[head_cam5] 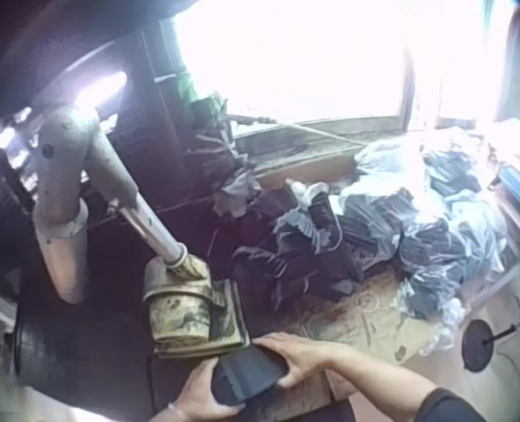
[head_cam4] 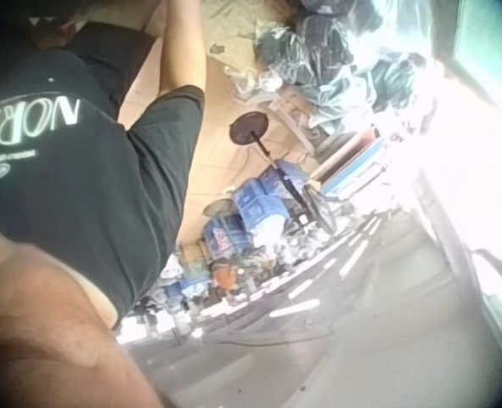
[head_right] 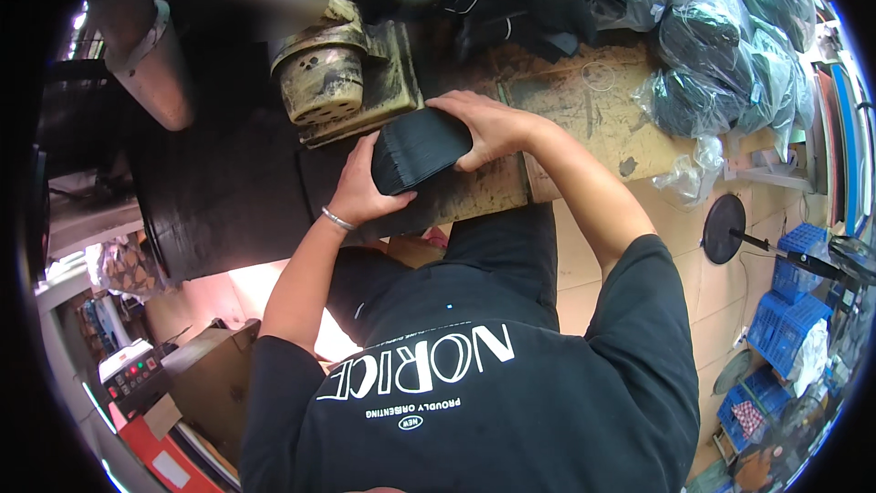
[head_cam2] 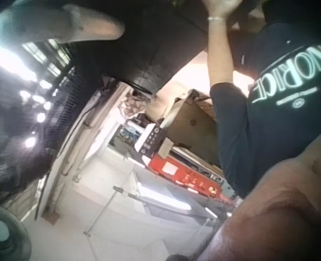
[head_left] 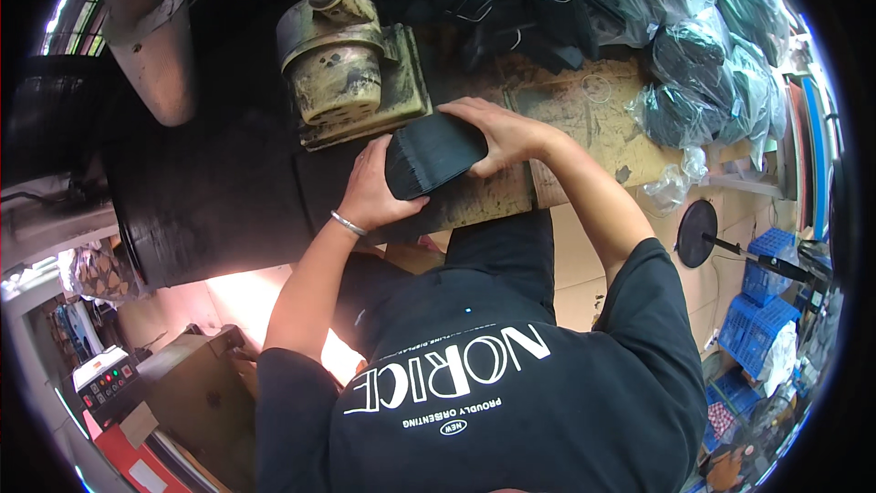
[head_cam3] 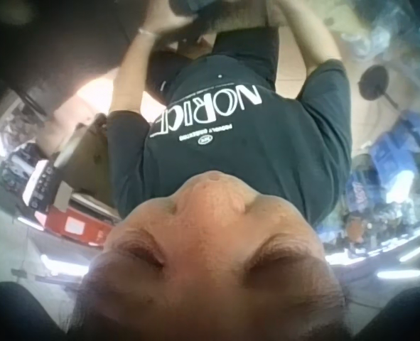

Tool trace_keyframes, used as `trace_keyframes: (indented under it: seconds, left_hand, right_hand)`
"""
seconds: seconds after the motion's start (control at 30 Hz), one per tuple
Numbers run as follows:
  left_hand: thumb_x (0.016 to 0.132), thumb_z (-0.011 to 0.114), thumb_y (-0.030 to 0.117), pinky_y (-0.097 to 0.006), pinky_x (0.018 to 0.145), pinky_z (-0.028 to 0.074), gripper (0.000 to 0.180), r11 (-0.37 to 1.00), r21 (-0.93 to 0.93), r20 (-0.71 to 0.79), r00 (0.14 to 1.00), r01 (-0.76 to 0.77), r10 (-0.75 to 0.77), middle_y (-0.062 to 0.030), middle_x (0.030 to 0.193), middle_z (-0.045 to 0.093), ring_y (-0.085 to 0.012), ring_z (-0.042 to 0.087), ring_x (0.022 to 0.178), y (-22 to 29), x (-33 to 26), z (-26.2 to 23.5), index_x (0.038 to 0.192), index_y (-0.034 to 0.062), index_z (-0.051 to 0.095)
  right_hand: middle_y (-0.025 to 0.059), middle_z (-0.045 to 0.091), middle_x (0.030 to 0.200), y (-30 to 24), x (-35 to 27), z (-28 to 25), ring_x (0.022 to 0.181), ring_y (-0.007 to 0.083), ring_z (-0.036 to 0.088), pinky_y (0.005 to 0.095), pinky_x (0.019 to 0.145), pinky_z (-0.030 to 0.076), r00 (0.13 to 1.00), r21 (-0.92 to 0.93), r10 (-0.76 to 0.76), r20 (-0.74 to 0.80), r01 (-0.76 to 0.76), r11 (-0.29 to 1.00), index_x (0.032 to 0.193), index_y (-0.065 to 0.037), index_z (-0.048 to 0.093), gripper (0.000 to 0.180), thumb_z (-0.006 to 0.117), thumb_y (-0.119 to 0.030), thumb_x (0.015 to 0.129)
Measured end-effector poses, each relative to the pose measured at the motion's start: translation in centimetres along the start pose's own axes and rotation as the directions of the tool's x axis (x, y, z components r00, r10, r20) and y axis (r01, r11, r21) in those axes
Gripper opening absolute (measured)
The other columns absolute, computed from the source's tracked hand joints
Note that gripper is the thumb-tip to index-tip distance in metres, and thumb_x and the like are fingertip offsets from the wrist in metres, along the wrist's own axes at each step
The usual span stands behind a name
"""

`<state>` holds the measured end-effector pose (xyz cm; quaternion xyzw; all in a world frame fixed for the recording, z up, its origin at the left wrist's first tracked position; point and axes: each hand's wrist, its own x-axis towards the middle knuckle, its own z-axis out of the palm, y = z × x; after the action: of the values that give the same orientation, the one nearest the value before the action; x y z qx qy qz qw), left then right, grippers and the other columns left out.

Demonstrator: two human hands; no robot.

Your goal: Processing and smoothing black shoe components using a heating machine.

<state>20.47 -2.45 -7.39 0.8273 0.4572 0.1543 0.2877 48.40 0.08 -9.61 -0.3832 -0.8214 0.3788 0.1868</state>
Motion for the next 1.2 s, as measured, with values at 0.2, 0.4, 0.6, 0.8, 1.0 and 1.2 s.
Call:
trace_keyframes:
  seconds: [0.2, 0.4, 0.6, 0.8, 1.0, 1.2]
  left_hand:
    - [0.063, 0.088, 0.023, -0.035, 0.099, 0.045, 0.086, 0.624, -0.666, 0.198, 0.903, 0.409, -0.381, -0.0148, 0.12, 0.058, -0.0234, 0.057, 0.112, 0.3, -6.2, -3.9, 0.132, -0.0053, 0.044]
    - [0.064, 0.085, 0.022, -0.033, 0.093, 0.049, 0.083, 0.444, -0.796, -0.019, 0.717, 0.411, -0.697, -0.0157, 0.114, 0.061, -0.0207, 0.06, 0.106, -1.9, -9.9, -10.2, 0.13, -0.0095, 0.045]
    - [0.057, 0.09, 0.029, -0.032, 0.09, 0.05, 0.093, 0.695, -0.6, -0.456, 0.545, 0.396, -0.704, -0.0177, 0.112, 0.062, -0.0235, 0.062, 0.102, -7.0, -6.4, -14.4, 0.128, -0.0116, 0.045]
    - [0.056, 0.09, 0.032, -0.033, 0.09, 0.05, 0.09, 0.748, -0.552, -0.543, 0.523, 0.368, -0.658, -0.0163, 0.112, 0.063, -0.0229, 0.063, 0.102, -9.8, -1.8, -18.0, 0.125, -0.005, 0.046]
    - [0.055, 0.091, 0.03, -0.033, 0.093, 0.049, 0.091, 0.802, -0.521, -0.607, 0.534, 0.293, -0.589, -0.0161, 0.115, 0.061, -0.0231, 0.061, 0.106, -9.3, -1.1, -20.3, 0.126, -0.0044, 0.045]
    - [0.055, 0.092, 0.028, -0.034, 0.094, 0.048, 0.093, 0.822, -0.476, -0.617, 0.548, 0.312, -0.565, -0.0152, 0.115, 0.061, -0.0231, 0.061, 0.106, -7.7, -0.9, -19.7, 0.128, -0.0047, 0.044]
  right_hand:
    - [0.0194, 0.042, 0.147, -3.1, 1.3, 1.6, 0.139, 0.0306, 0.037, 0.0405, 0.115, 0.029, 0.996, 0.386, -0.034, 0.081, 0.001, 0.922, 0.151, -0.005, 0.028, 0.1, 0.078, -0.04, 0.073]
    - [0.0171, 0.054, 0.135, -2.1, 1.3, 6.5, 0.125, 0.0285, 0.052, 0.0387, 0.106, 0.04, 0.995, 0.403, 0.077, -0.055, -0.049, 0.914, 0.141, -0.002, 0.045, 0.067, 0.07, -0.03, 0.085]
    - [0.0177, 0.058, 0.127, -1.9, 0.9, 8.7, 0.122, 0.0358, 0.052, 0.0424, 0.104, 0.041, 0.985, 0.146, -0.014, -0.17, 0.04, 0.989, 0.129, -0.007, 0.057, 0.047, 0.067, -0.019, 0.084]
    - [0.0176, 0.06, 0.125, -2.5, 1.0, 9.4, 0.12, 0.0362, 0.054, 0.0426, 0.103, 0.042, 0.983, 0.136, -0.017, -0.181, 0.042, 0.99, 0.125, -0.007, 0.06, 0.044, 0.068, -0.017, 0.083]
    - [0.0175, 0.06, 0.123, -3.6, 1.9, 9.1, 0.117, 0.036, 0.055, 0.0421, 0.101, 0.043, 0.985, 0.14, -0.025, -0.172, 0.049, 0.989, 0.123, -0.005, 0.06, 0.043, 0.068, -0.015, 0.082]
    - [0.0166, 0.06, 0.123, -3.7, 0.9, 8.3, 0.118, 0.0352, 0.055, 0.0411, 0.102, 0.043, 0.984, 0.123, 0.01, -0.177, 0.012, 0.992, 0.123, -0.005, 0.06, 0.042, 0.067, -0.015, 0.083]
